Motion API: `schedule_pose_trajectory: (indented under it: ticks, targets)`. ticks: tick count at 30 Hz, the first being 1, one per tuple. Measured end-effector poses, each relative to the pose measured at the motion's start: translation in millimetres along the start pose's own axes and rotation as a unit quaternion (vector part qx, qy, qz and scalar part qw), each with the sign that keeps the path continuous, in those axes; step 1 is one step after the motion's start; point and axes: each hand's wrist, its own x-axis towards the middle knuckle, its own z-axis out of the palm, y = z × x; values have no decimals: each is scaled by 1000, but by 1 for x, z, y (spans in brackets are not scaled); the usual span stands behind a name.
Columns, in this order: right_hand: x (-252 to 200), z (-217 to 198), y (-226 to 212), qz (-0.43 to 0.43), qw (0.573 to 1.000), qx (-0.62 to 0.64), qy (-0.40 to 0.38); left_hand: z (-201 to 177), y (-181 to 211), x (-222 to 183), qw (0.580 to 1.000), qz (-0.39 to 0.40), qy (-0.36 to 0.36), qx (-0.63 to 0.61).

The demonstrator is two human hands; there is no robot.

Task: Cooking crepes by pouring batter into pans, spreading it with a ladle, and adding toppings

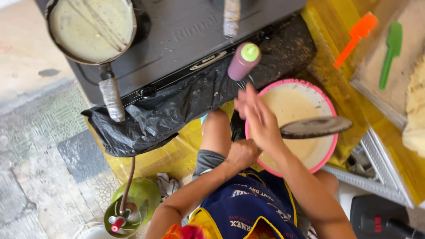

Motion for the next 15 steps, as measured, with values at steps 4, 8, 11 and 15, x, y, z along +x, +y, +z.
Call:
schedule_pose_trajectory:
  ticks: [4,8,11,15]
  targets:
    - [153,34,72,60,996,4,64,-13,-1,16,972,-108,-179,-112]
    - [223,42,75,125,963,-157,179,-29,2,15,883,-241,-350,-200]
    - [244,37,34,241,954,-11,179,-49,3,30,824,-308,-396,-263]
    - [284,2,35,434,817,376,58,-95,-9,93,786,-313,-403,-350]
